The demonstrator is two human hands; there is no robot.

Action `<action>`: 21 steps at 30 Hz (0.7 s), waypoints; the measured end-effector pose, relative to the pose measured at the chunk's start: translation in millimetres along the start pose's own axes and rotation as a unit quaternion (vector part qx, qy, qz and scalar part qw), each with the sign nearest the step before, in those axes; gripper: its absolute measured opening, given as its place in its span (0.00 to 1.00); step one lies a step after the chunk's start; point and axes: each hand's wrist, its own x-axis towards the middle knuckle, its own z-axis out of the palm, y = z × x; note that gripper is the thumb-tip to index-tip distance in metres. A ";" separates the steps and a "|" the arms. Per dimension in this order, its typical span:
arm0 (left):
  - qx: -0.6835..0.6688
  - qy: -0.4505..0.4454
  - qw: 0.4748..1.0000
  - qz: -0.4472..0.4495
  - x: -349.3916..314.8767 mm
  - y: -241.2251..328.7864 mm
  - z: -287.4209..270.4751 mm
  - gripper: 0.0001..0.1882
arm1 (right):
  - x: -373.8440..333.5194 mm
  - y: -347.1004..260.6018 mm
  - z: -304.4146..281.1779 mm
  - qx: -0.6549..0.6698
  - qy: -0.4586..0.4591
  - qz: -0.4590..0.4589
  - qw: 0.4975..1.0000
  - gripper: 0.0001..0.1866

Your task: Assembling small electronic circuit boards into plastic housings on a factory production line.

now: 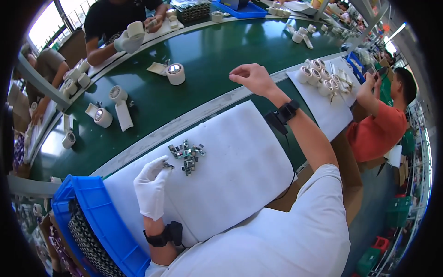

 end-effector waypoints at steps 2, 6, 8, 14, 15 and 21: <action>-0.010 -0.019 1.000 0.017 1.9 -2.9 2.1 0.12 | -10.4 18.5 -22.5 -0.021 0.013 0.032 0.999 0.16; -0.065 -0.029 0.997 0.010 2.2 -4.0 1.2 0.13 | -18.6 43.5 -45.0 -0.028 0.022 0.052 0.998 0.15; -0.087 -0.009 0.996 0.004 -0.9 -4.2 -4.5 0.13 | -16.6 47.5 -49.2 -0.046 0.017 0.041 0.998 0.15; -0.096 -0.059 0.994 -0.013 -4.5 4.5 -1.2 0.12 | 6.0 119.8 -105.4 -0.098 0.029 0.033 0.994 0.15; -0.099 -0.062 0.993 -0.006 -4.9 2.9 -0.1 0.12 | 21.4 157.4 -129.9 -0.086 0.040 0.002 0.995 0.15; -0.146 -0.033 0.987 -0.053 4.2 -17.1 -3.8 0.14 | 164.4 315.8 -161.9 -0.164 0.082 0.005 0.983 0.20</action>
